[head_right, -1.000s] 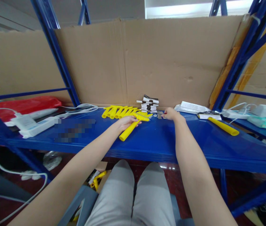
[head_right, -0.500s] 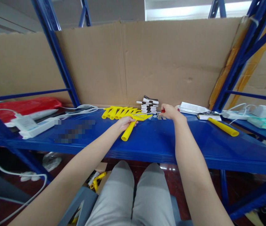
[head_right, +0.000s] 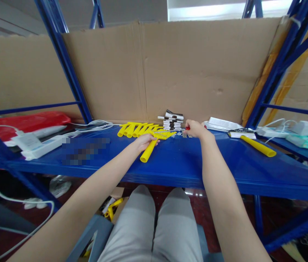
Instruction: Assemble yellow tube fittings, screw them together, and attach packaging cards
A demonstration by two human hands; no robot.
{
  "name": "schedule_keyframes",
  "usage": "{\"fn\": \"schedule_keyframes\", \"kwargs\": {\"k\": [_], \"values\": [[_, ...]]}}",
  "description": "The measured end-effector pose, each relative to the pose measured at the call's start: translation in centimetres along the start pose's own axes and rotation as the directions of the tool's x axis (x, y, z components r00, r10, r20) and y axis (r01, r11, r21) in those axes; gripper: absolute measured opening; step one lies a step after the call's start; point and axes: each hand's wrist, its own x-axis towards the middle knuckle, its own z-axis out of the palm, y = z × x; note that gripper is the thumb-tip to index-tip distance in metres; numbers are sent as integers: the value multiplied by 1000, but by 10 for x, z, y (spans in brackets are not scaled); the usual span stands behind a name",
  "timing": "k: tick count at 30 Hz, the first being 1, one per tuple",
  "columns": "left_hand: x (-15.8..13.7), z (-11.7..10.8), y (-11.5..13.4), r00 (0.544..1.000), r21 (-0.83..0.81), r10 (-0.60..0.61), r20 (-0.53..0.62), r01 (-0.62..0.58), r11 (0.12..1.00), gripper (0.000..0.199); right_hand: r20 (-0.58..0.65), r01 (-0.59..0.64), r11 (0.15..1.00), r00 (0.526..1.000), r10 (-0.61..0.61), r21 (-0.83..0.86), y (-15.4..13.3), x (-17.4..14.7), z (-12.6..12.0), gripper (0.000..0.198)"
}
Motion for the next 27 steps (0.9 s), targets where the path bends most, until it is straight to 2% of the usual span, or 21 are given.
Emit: {"fn": "schedule_keyframes", "kwargs": {"k": [5, 13, 20, 27], "values": [[-1, 1, 0, 1000, -1, 11, 12, -11, 1000, 51, 11, -5, 1000, 1000, 5, 4, 1, 0, 0, 15], [-3, 2, -2, 997, 27, 70, 23, -71, 997, 38, -1, 6, 1000, 1000, -6, 6, 1, 0, 1, 14], [-13, 10, 1, 971, 156, 196, -136, -175, 972, 41, -70, 7, 999, 998, -10, -52, -12, -3, -8, 9], [-10, 5, 2, 918, 289, 329, -221, -260, 921, 46, -167, 82, 991, 981, -99, -105, -21, -4, -14, 11]]}}
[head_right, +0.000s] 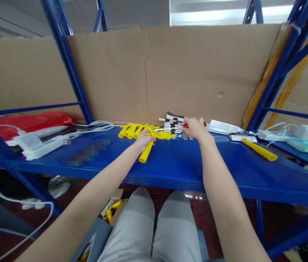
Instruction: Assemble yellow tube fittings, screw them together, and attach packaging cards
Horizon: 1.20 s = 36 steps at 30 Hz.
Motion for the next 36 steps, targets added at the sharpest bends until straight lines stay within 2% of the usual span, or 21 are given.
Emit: {"fn": "schedule_keyframes", "kwargs": {"k": [5, 11, 14, 19, 22, 25, 29, 33, 36], "values": [[4, -6, 2, 988, 82, 136, -72, -130, 988, 45, 34, 33, 998, 999, -35, 61, 1, -2, -10, 22], [3, -17, 13, 934, 265, 349, -77, -318, 910, 47, 99, 37, 976, 993, -59, 214, -8, -9, -20, 27], [0, -22, 17, 904, 332, 423, -63, -381, 863, 56, 76, 43, 957, 995, -67, 285, -14, -15, -8, 29], [-4, -27, 17, 878, 435, 479, -25, -421, 796, 58, 47, 16, 893, 998, -42, 450, -10, -25, 25, 23], [0, -29, 14, 863, 435, 505, 8, -458, 775, 60, 3, 20, 862, 1000, -25, 506, -6, -28, 40, 31], [6, -31, 10, 786, 402, 616, -46, -550, 732, 56, -57, 47, 816, 998, -17, 577, -6, -28, 53, 33], [15, -33, 4, 706, 587, 706, -54, -550, 595, 50, -101, 79, 699, 995, -10, 711, -14, -28, 67, 45], [24, -35, -2, 632, 594, 774, -47, -605, 531, 42, 3, 14, 566, 1000, -30, 824, -20, -31, 72, 52], [28, -36, -5, 593, 607, 803, -54, -619, 498, 42, 43, -16, 542, 998, -37, 841, -20, -32, 71, 54]]}}
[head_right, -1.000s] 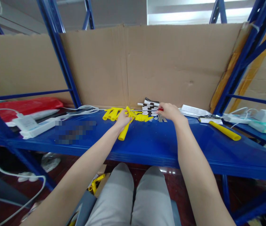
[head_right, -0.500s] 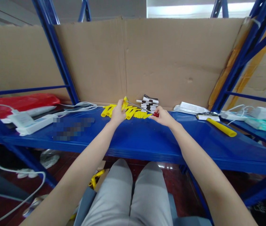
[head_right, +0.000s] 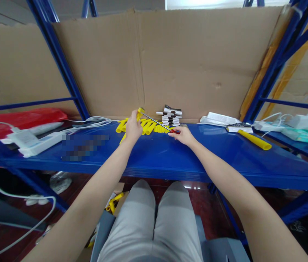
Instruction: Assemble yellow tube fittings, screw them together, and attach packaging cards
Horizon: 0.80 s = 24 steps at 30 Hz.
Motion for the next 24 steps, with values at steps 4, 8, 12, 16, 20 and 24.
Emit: {"fn": "schedule_keyframes", "kwargs": {"k": [4, 8, 12, 16, 20, 24], "values": [[0, 0, -1, 999, 22, 43, -33, -43, 999, 41, 21, 54, 998, 998, -53, -36, 3, 2, -1, 55], [-1, -1, 1, 998, 18, 39, -40, -38, 999, 40, -23, 86, 996, 996, -86, -24, 9, 6, 5, 51], [-2, -1, 4, 999, 11, 34, -41, -34, 999, 41, -121, 90, 995, 988, -94, -40, 11, 6, 10, 55], [-2, -1, 5, 998, 33, 43, -51, -41, 999, 41, -81, 91, 996, 992, -91, -8, 6, 3, 7, 56], [-1, -1, 2, 998, 38, 33, -60, -31, 999, 40, 14, 54, 998, 998, -54, -19, 2, 1, 2, 56], [-1, -2, 3, 997, 34, 34, -69, -31, 999, 42, 67, 62, 997, 996, -59, -38, 3, 3, 3, 54]]}}
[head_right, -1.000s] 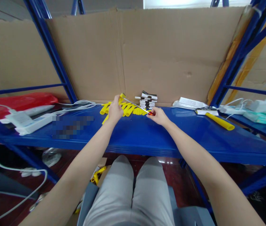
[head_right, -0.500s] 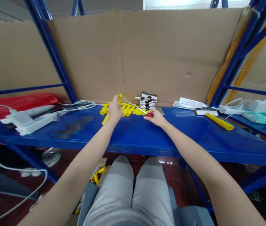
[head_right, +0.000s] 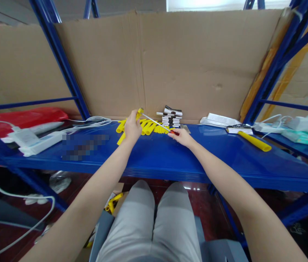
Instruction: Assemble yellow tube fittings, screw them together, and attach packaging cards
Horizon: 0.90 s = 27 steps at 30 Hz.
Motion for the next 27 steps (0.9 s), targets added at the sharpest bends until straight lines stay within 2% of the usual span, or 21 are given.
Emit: {"fn": "schedule_keyframes", "kwargs": {"k": [7, 13, 16, 19, 23, 27], "values": [[-1, -6, 10, 999, 76, -31, 10, 30, 997, 43, -181, 65, 996, 981, -74, -55, -2, 0, 9, 57], [-1, -6, 9, 1000, 58, -27, 7, 26, 998, 41, -67, 18, 993, 997, -26, -121, -4, -4, 1, 55], [-2, -4, 9, 1000, 58, -23, 1, 23, 998, 40, -87, 14, 971, 996, -36, -238, -2, -2, -3, 50], [-2, -4, 8, 1000, 36, -15, -3, 15, 999, 40, -65, 16, 958, 997, -36, -288, -1, 1, -3, 43], [-1, -5, 9, 999, 22, -45, 10, 45, 999, 40, -64, 5, 975, 998, -20, -221, 1, 2, 2, 33], [-1, -9, 13, 995, 56, -88, 39, 86, 995, 42, -157, 12, 993, 987, -31, -117, 5, 2, 5, 41]]}}
